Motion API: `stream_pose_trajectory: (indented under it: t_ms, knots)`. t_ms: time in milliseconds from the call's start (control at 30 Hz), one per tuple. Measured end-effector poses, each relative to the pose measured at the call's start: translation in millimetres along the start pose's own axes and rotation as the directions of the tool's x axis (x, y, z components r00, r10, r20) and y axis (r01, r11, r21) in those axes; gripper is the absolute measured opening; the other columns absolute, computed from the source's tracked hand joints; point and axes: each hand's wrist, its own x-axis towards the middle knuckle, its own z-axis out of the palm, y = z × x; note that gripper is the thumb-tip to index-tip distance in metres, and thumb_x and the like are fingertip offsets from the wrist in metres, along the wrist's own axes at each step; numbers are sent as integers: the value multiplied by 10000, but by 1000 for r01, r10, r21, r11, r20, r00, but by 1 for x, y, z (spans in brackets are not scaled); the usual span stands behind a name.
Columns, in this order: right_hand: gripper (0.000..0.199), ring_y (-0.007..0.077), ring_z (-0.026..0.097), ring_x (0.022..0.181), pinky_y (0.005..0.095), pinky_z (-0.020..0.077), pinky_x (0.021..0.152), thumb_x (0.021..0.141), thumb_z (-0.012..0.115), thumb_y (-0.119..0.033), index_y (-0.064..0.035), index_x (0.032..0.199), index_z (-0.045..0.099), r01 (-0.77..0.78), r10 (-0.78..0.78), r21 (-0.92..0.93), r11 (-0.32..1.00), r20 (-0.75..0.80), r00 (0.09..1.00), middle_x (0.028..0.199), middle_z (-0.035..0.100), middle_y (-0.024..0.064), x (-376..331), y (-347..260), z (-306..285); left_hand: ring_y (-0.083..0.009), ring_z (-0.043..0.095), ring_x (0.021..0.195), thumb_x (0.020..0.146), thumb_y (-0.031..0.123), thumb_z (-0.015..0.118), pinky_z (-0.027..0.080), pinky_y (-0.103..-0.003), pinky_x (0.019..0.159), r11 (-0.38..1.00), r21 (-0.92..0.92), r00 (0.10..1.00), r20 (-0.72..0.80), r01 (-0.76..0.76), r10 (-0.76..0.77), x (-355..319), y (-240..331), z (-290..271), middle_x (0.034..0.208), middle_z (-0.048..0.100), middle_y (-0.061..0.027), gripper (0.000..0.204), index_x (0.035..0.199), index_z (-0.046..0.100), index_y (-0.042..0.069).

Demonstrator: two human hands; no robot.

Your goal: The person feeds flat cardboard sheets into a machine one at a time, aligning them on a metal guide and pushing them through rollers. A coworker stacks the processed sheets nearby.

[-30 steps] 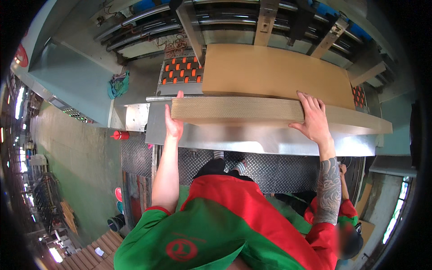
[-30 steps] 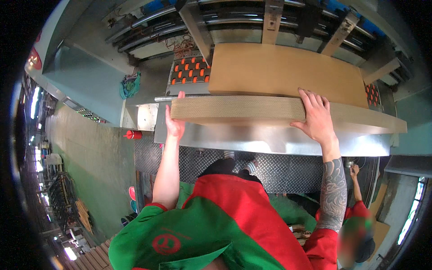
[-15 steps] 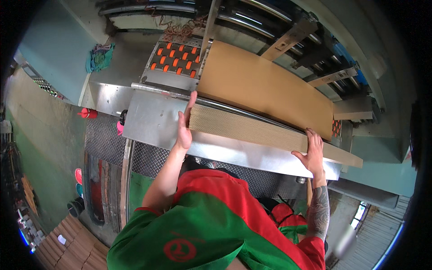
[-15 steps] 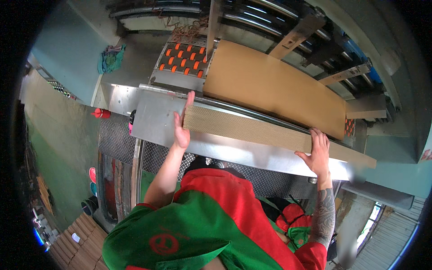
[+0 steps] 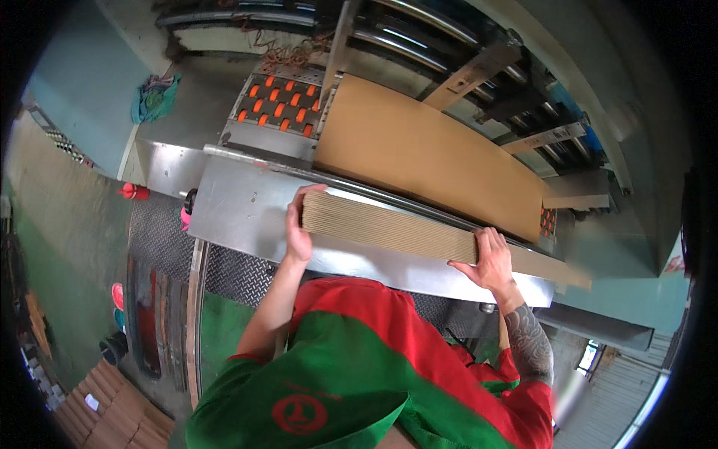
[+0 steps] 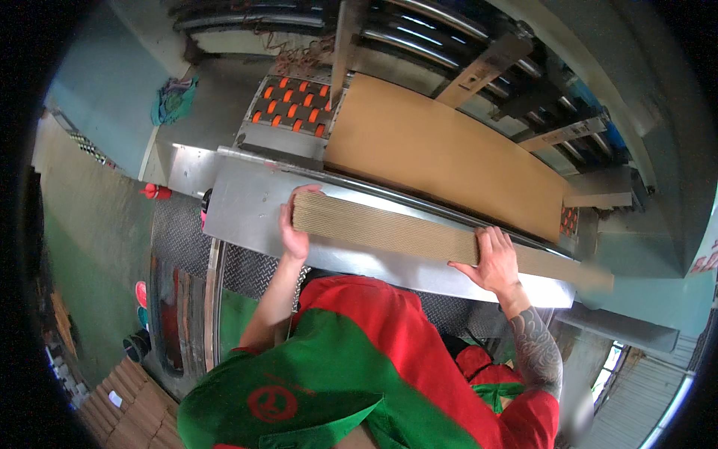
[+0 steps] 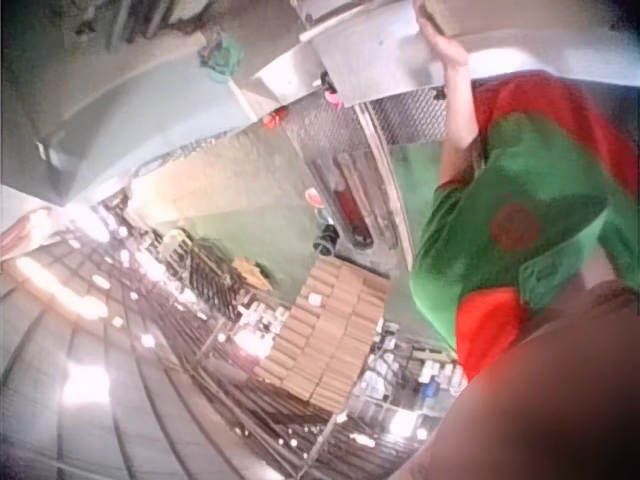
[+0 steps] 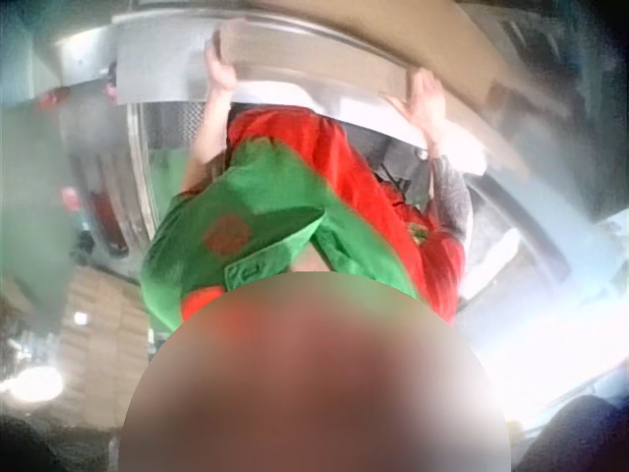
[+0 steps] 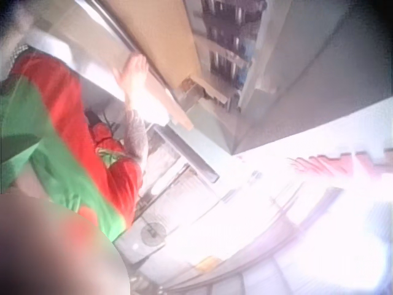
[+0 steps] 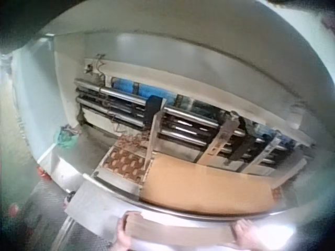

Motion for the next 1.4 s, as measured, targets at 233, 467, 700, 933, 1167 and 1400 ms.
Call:
stream_pose_trajectory:
  t_ms: [233, 467, 700, 933, 1167, 1400]
  knots:
    - [772, 372, 633, 963, 474, 517, 871, 790, 827, -641, 4, 1148, 602, 97, -94, 57, 994, -48, 994, 1056, 628, 165, -14, -8, -67, -339, 400, 1523, 907, 869, 545, 299, -485, 1260, 560, 805, 979, 131, -198, 157, -38, 3, -50, 1641, 418, -188, 1168, 1671, 280, 25]
    - [788, 337, 658, 1025, 495, 490, 980, 857, 733, -703, -3, 1203, 633, 188, -169, 145, 971, -133, 977, 1085, 660, 123, -75, 12, -176, -353, 393, 1528, 917, 878, 493, 318, -510, 1252, 516, 851, 991, 38, -99, 126, -11, 17, -67, 1660, 391, -192, 1153, 1677, 265, 41]
    - [330, 243, 662, 1131, 382, 528, 1013, 1066, 491, -135, 31, 1276, 684, -443, 371, 717, 539, -674, -639, 1148, 696, 143, -269, 195, -67, -367, 387, 1532, 927, 887, 442, 337, -535, 1244, 666, 708, 893, -112, -237, 436, 40, 114, 5, 1678, 363, -196, 1140, 1684, 250, 57]
    - [466, 288, 600, 1248, 428, 482, 1089, 1085, 463, -331, -31, 1417, 592, 360, 859, 933, -19, 200, -471, 1331, 620, 131, -239, 272, 262, -382, 381, 1537, 937, 896, 390, 355, -560, 1237, 736, 543, 764, -243, -404, 598, 40, 165, 76, 1697, 336, -200, 1127, 1691, 234, 74]
    - [632, 332, 537, 1365, 473, 435, 1165, 1104, 435, -528, -94, 1558, 500, -964, 935, -11, 267, -238, 262, 1515, 543, 120, -176, 198, 396, -396, 374, 1542, 947, 906, 339, 374, -585, 1229, 817, 424, 754, -361, -391, 548, 4, 149, 62, 1715, 309, -204, 1115, 1698, 219, 90]
    - [949, 336, 408, 1515, 513, 395, 1218, 1020, 304, -842, -160, 1678, 339, 802, 929, 542, -250, 369, 40, 1694, 392, 95, -207, 198, 343, -398, 379, 1540, 975, 890, 306, 399, -585, 1220, 936, 335, 854, -452, -103, 256, -22, 74, -35, 1723, 301, -209, 1087, 1692, 232, 77]
